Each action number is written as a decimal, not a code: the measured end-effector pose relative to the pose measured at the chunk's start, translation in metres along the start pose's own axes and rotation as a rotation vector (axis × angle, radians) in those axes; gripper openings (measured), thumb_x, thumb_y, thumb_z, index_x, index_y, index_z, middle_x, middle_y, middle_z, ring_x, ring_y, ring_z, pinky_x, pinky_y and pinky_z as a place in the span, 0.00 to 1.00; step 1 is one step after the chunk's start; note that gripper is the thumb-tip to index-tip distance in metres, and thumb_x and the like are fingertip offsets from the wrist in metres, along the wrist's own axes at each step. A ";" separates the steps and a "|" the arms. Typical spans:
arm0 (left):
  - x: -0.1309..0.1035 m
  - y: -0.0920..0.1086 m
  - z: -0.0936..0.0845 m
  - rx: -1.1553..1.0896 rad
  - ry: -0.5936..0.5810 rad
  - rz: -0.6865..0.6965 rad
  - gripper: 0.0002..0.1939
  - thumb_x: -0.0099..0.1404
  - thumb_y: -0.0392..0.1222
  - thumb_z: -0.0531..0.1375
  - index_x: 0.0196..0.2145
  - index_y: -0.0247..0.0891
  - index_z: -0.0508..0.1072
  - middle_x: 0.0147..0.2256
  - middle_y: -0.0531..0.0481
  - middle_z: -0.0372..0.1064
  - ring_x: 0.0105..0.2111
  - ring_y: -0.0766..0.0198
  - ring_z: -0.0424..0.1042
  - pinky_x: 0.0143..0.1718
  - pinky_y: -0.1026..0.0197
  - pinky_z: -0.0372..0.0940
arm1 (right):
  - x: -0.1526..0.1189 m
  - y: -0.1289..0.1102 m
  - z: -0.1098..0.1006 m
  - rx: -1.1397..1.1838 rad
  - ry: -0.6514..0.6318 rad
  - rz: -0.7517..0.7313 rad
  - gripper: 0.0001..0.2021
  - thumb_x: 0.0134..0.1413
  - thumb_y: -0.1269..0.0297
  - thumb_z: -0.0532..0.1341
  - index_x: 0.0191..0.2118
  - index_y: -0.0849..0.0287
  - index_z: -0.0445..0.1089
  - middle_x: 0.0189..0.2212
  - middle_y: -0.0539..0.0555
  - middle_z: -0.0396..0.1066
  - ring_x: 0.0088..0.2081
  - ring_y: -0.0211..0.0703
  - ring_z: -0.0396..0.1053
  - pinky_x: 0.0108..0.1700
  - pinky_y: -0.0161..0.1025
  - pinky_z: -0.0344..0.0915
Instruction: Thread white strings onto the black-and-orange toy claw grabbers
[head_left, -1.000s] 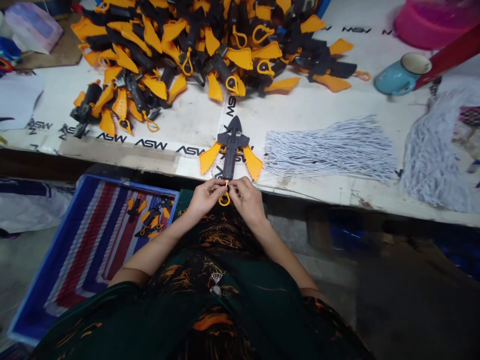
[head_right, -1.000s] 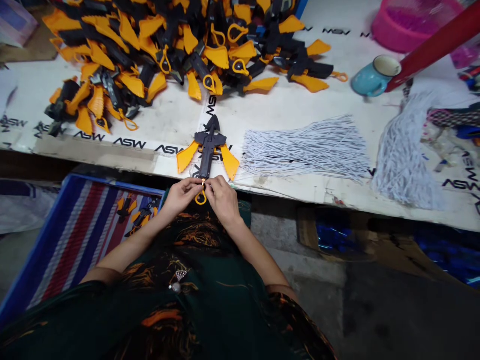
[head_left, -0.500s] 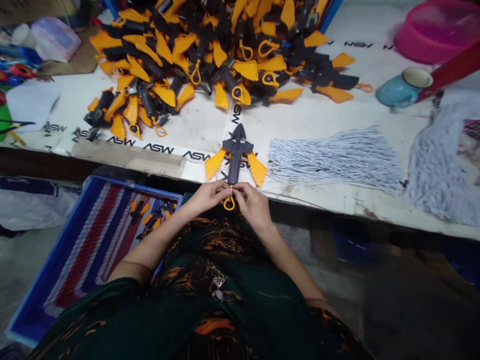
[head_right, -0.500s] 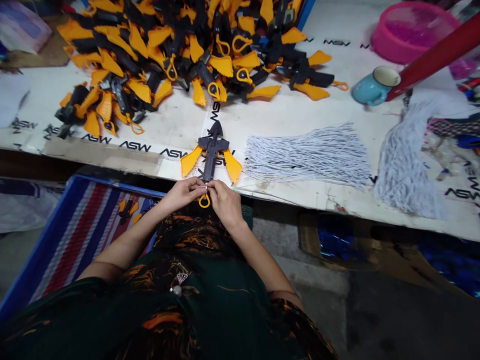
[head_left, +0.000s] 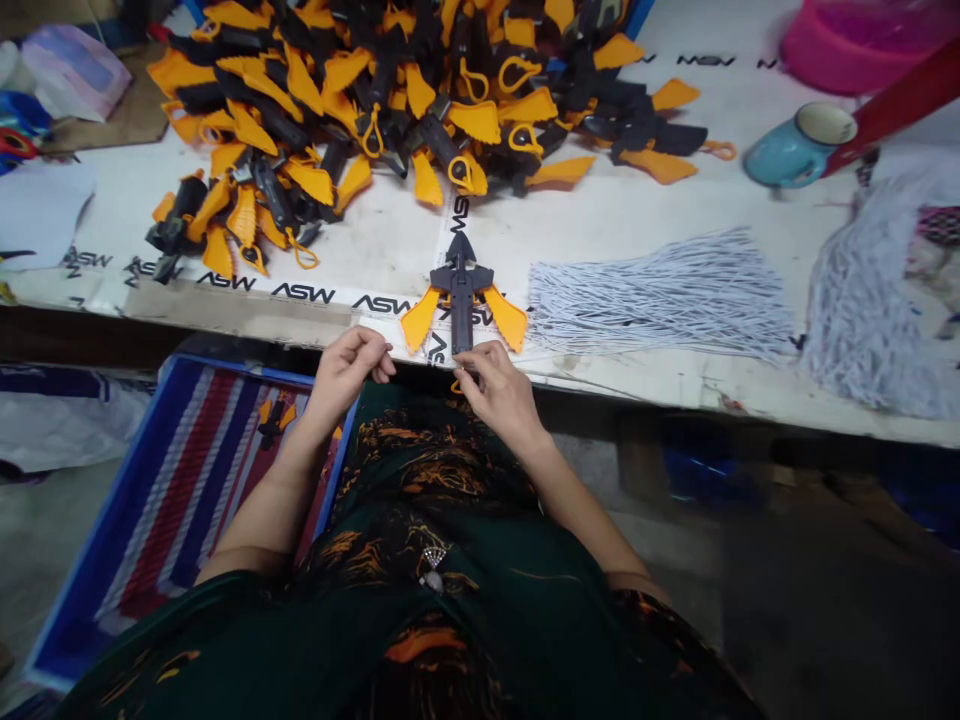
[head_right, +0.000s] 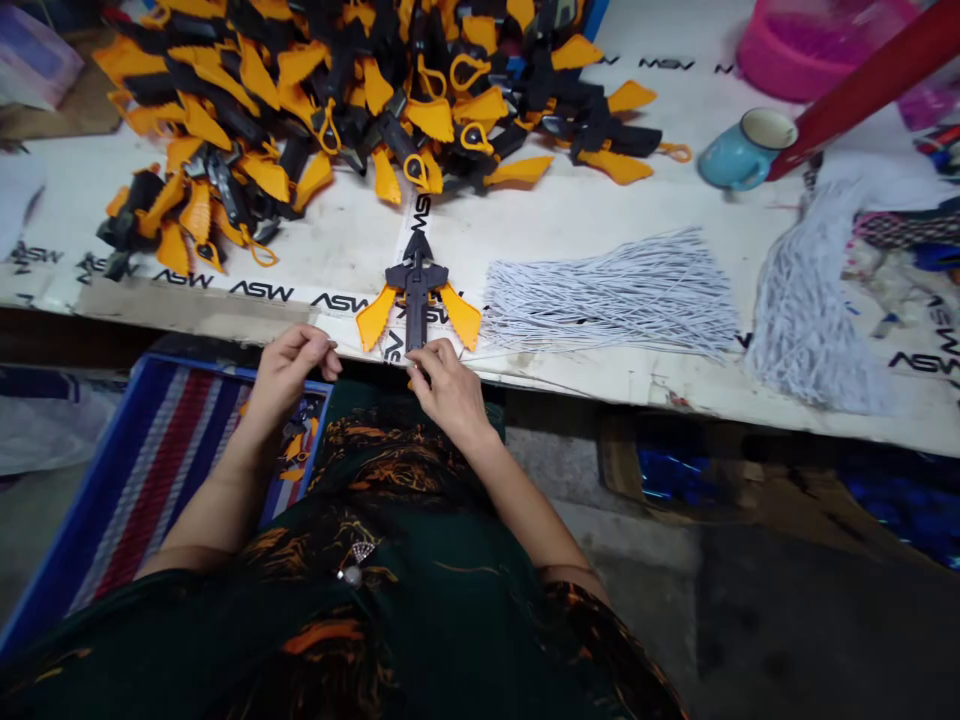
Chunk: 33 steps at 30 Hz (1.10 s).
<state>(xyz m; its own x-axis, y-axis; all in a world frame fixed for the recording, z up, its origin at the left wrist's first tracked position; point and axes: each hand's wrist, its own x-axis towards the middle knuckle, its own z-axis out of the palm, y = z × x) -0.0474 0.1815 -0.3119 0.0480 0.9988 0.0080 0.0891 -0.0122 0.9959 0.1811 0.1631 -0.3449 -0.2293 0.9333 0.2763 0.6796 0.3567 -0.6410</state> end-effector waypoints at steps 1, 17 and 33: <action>-0.002 0.002 -0.002 0.000 -0.026 -0.009 0.20 0.62 0.59 0.65 0.29 0.38 0.71 0.21 0.52 0.72 0.19 0.69 0.68 0.23 0.67 0.64 | 0.001 -0.002 0.000 0.040 0.008 -0.018 0.11 0.66 0.64 0.57 0.49 0.56 0.73 0.45 0.57 0.71 0.36 0.41 0.72 0.36 0.38 0.70; -0.008 -0.018 0.006 0.009 -0.124 -0.070 0.23 0.61 0.61 0.64 0.28 0.36 0.73 0.22 0.51 0.74 0.19 0.69 0.67 0.23 0.66 0.65 | 0.028 -0.026 0.005 0.403 -0.091 -0.002 0.07 0.63 0.63 0.62 0.38 0.58 0.77 0.35 0.53 0.77 0.33 0.37 0.73 0.37 0.35 0.69; 0.007 -0.047 0.004 0.748 0.172 0.233 0.10 0.68 0.47 0.61 0.39 0.40 0.79 0.38 0.44 0.74 0.40 0.55 0.70 0.43 0.53 0.63 | 0.056 -0.020 0.005 0.286 -0.094 0.023 0.08 0.63 0.64 0.61 0.37 0.58 0.78 0.33 0.52 0.75 0.33 0.38 0.71 0.38 0.35 0.64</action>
<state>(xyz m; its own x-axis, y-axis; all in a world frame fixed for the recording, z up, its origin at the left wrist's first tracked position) -0.0471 0.1890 -0.3590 -0.0015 0.9592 0.2826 0.7421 -0.1883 0.6433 0.1513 0.2086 -0.3206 -0.2884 0.9363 0.2003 0.4648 0.3198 -0.8257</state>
